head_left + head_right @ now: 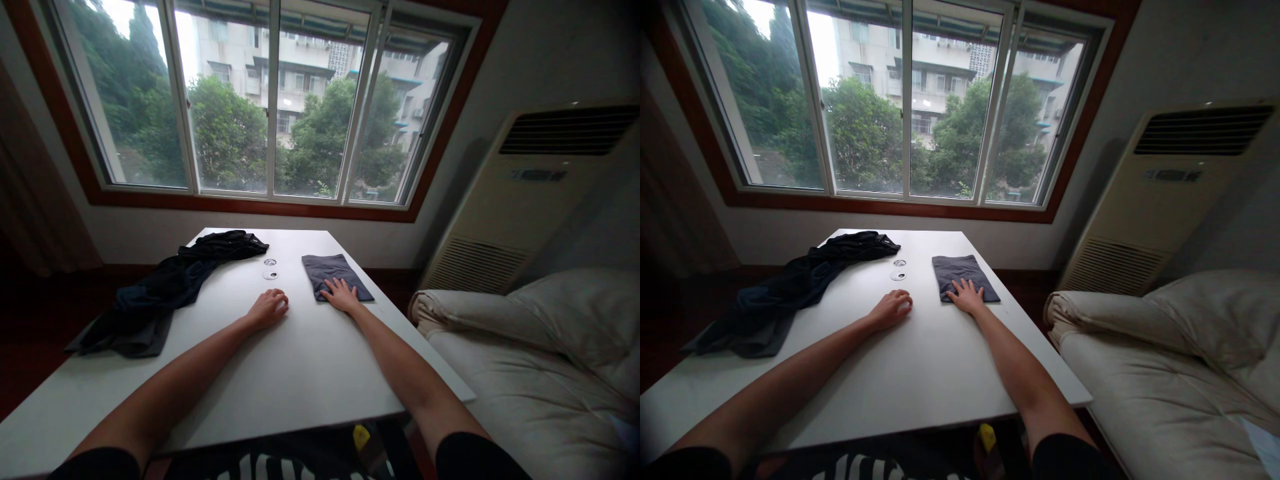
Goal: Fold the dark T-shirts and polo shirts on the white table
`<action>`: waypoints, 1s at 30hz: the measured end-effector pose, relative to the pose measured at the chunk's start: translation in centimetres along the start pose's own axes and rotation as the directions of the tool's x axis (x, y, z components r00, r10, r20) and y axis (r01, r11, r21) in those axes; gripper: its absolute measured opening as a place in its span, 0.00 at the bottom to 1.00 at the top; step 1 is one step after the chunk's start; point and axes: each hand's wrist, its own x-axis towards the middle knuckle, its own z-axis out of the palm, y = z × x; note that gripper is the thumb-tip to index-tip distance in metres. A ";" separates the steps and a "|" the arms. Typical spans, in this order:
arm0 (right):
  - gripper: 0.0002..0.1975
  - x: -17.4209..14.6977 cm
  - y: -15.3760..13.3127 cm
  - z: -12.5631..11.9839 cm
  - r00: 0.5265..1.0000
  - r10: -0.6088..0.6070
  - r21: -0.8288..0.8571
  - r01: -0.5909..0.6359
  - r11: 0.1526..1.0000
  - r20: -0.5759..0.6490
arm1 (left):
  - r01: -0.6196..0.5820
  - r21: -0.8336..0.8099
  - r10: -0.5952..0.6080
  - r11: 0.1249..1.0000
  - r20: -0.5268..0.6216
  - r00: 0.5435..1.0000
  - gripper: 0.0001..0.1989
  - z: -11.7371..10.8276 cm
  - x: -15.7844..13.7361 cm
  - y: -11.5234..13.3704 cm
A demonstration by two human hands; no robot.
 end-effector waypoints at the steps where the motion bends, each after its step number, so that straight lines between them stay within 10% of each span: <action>1: 0.37 0.1 0.5 -0.2 1.000 -0.011 -0.004 0.011 1.000 -0.008 | -0.006 0.010 0.006 1.000 0.006 1.000 0.14 0.2 -0.1 0.2; 17: 0.39 -3.7 -2.5 1.6 1.000 0.016 -0.018 -0.016 1.000 -0.011 | -0.028 0.025 0.027 0.999 0.016 0.999 0.18 1.5 0.3 0.6; 30: 0.35 2.2 -0.8 1.8 0.989 0.137 -0.002 -0.137 0.991 0.061 | -0.014 0.035 0.013 0.999 0.024 1.000 0.19 1.8 0.5 0.0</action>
